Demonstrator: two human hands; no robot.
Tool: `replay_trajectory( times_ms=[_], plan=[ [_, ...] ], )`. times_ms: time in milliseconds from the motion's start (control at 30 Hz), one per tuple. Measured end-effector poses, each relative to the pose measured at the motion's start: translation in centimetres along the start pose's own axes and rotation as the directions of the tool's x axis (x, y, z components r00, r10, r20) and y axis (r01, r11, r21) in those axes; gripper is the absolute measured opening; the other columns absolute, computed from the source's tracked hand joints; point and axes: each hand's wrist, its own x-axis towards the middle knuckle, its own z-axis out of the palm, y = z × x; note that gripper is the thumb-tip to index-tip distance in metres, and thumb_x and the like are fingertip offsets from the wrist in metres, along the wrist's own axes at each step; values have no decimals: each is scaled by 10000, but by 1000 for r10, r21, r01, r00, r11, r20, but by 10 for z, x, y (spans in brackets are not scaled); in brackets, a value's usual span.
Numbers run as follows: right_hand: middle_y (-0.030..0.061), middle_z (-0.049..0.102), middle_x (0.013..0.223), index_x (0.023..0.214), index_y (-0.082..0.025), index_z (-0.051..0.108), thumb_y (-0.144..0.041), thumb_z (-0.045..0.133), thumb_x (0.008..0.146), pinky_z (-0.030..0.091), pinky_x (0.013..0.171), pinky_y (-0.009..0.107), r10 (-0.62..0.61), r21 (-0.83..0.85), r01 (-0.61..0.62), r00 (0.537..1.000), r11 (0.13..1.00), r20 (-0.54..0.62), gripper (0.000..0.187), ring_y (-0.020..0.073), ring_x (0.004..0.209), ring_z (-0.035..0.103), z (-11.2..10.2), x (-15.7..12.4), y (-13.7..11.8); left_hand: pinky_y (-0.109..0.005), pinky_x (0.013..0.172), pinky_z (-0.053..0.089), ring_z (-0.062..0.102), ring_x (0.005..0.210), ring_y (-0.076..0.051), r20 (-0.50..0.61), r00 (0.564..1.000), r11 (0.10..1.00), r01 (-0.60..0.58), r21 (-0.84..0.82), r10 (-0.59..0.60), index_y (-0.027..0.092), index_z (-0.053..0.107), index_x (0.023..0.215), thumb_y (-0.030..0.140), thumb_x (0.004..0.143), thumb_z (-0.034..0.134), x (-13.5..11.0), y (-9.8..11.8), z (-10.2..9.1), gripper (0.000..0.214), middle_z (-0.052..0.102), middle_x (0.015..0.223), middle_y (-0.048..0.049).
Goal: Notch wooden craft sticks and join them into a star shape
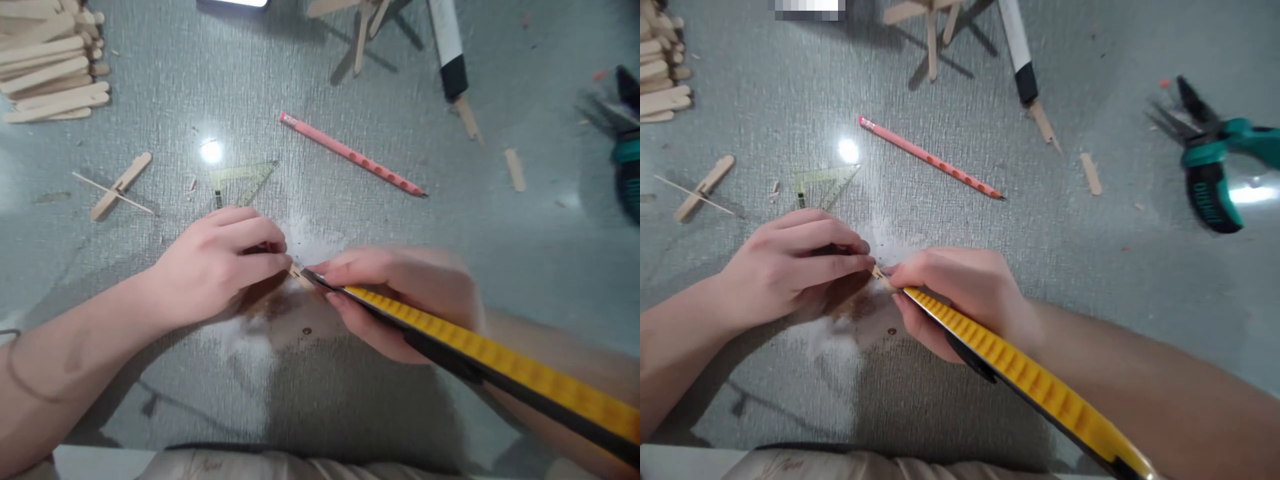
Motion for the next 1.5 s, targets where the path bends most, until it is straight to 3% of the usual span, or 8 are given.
replay_trajectory(
  times_ms=[333,567,800,1233,1500],
  plan=[
    [-16,749,787,990,-280,595,-88,607,861,595,545,289,14,3,-14,1000,1000,23,231,167,660,738,2,1,-1,-297,682,518,637,781,-159,2,999,996,44,-80,-44,203,725,944,146,946,600,2,0,0,137,706,900,-42],
    [-21,760,810,987,-302,608,-122,626,862,611,558,323,-2,-15,2,1000,1000,23,220,209,716,765,4,0,0,-294,675,507,642,778,-157,-7,998,994,63,-94,-64,229,722,940,125,936,570,1,-1,2,184,705,901,-32],
    [20,763,809,1003,-240,607,-116,652,856,605,575,300,-56,5,56,998,998,14,197,196,706,763,5,-1,3,-287,682,486,631,766,-151,7,998,994,64,-92,-64,228,721,948,138,948,551,1,-1,2,192,699,896,-36],
    [-32,720,696,977,-275,598,-97,601,880,578,526,293,-45,3,45,999,999,27,202,179,633,732,5,1,0,-295,667,487,603,728,-146,-14,999,993,47,-108,-49,201,712,855,120,944,539,3,-1,3,211,691,865,-43],
    [-14,757,783,968,-289,619,-119,616,867,590,542,310,-26,-24,27,999,999,26,198,200,678,753,7,0,0,-304,687,497,612,749,-157,23,997,991,74,-108,-72,213,696,840,130,964,511,3,0,3,239,688,867,-42]
  ],
)
